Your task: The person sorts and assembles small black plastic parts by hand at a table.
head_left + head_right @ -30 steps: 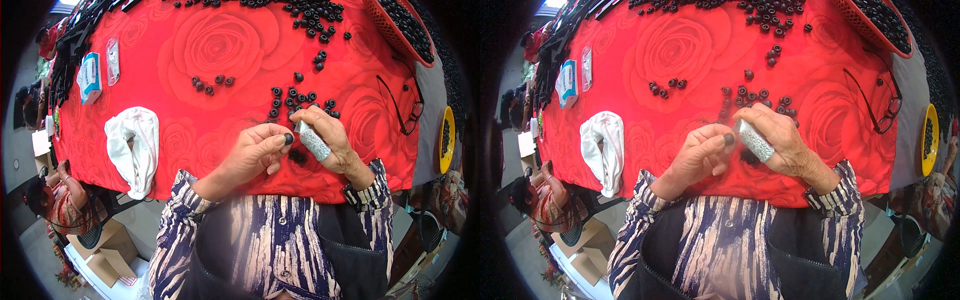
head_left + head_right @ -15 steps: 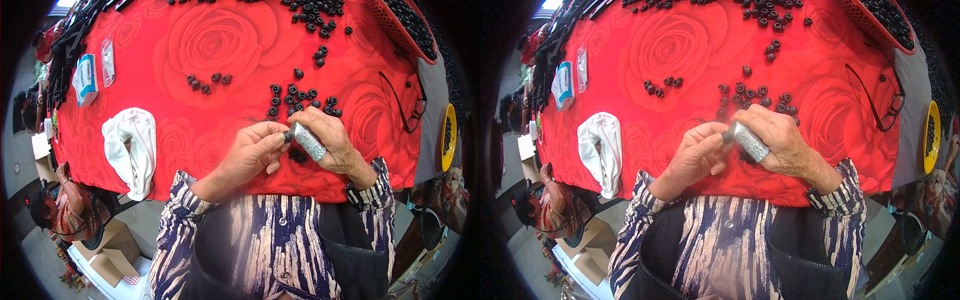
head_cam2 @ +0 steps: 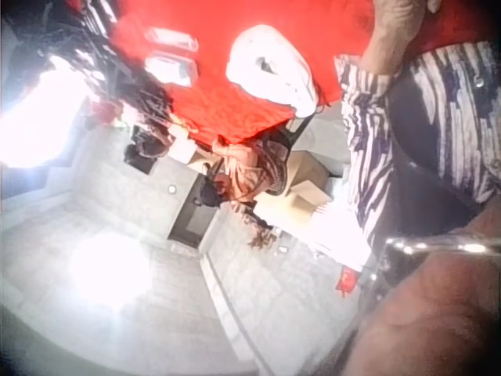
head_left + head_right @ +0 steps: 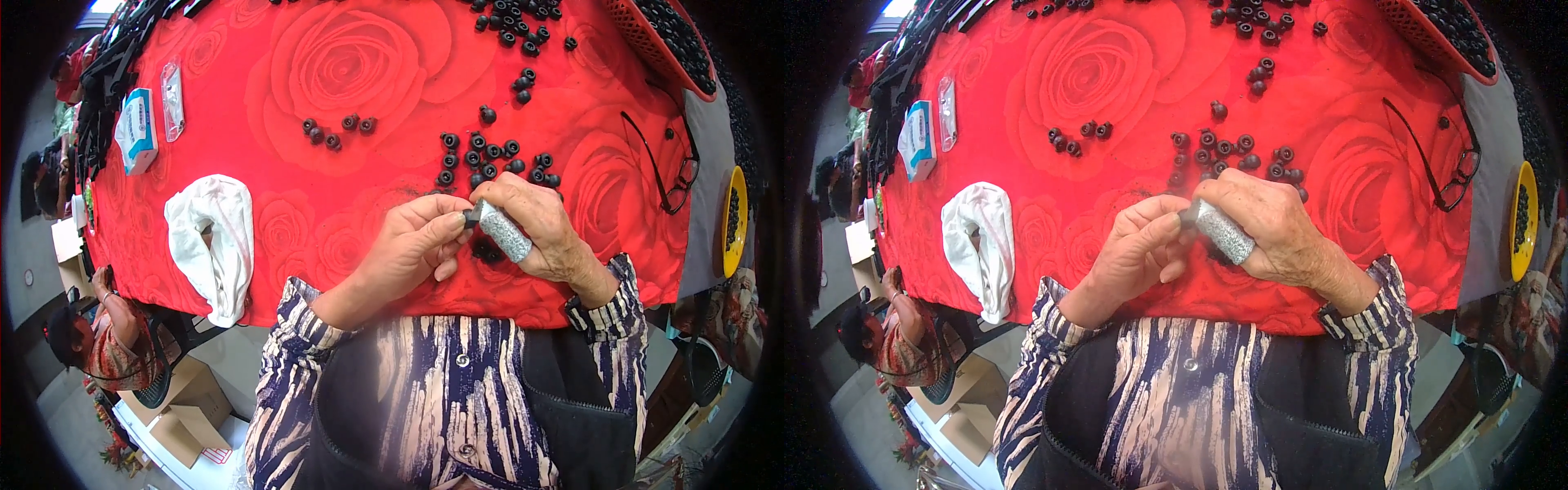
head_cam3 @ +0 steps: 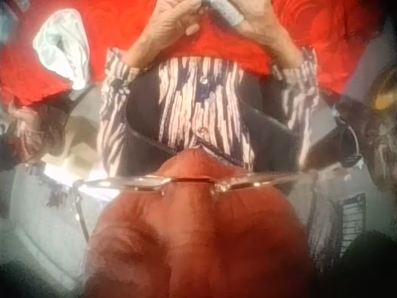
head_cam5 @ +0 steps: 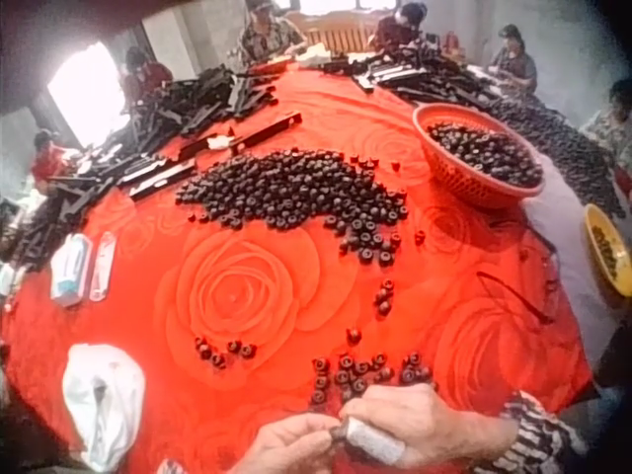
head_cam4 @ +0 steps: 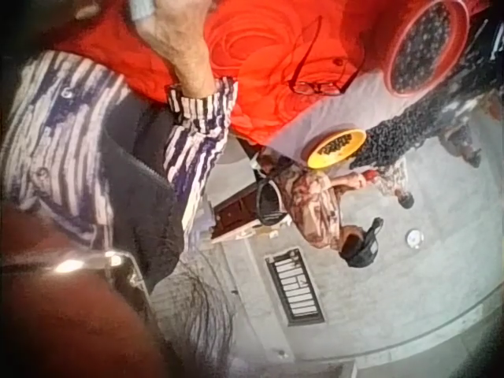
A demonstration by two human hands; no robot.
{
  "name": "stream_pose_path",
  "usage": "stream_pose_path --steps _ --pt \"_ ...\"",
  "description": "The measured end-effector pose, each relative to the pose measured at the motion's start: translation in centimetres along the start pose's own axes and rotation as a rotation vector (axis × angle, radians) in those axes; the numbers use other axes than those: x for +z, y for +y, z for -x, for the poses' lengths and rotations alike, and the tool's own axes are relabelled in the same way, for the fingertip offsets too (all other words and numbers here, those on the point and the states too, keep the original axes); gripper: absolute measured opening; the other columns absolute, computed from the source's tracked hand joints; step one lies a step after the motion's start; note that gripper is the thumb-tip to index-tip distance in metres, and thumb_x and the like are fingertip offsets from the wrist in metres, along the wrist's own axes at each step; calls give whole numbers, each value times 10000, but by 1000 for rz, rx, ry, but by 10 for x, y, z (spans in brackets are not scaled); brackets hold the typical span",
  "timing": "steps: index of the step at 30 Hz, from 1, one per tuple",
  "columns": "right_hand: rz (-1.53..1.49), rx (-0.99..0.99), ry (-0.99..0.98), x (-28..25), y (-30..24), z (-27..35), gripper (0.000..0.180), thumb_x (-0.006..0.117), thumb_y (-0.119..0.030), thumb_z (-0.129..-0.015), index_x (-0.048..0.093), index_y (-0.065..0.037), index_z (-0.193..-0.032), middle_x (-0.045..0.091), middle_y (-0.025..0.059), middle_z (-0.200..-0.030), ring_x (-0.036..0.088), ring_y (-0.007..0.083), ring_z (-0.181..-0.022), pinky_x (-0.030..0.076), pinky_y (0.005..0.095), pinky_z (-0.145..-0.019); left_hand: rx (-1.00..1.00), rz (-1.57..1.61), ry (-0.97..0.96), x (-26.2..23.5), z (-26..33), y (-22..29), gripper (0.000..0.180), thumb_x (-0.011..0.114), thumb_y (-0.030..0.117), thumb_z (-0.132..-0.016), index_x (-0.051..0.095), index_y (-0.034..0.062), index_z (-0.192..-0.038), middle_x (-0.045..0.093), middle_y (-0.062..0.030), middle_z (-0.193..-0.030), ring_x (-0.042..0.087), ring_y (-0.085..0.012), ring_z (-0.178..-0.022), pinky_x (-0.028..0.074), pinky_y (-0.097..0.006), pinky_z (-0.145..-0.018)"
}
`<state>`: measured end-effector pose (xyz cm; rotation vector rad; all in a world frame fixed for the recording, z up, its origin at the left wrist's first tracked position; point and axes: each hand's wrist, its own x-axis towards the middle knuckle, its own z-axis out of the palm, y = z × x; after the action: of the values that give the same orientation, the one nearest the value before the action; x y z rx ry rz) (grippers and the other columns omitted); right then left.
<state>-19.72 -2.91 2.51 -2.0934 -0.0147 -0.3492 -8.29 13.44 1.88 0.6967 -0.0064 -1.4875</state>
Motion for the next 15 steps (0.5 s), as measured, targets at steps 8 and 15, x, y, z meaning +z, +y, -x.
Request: stream_pose_path --steps 8,15 --pt "46 -21 42 0 0 0 332 641 -39 -711 527 19 -1017 556 152 -822 582 294 -696 471 354 -596 9 -22 17 0 0 0 195 516 129 -924 541 0 -1068 535 -11 -809 455 -49 -609 414 -195 -458" --pt "38 -7 35 0 -1 0 332 638 -41 -712 525 21 -1018 548 148 -805 574 294 -682 466 355 -590 23 -44 16 2 2 0 197 521 129 -922 539 -1 -1069 532 -5 -802 447 -44 -606 404 -193 -455"
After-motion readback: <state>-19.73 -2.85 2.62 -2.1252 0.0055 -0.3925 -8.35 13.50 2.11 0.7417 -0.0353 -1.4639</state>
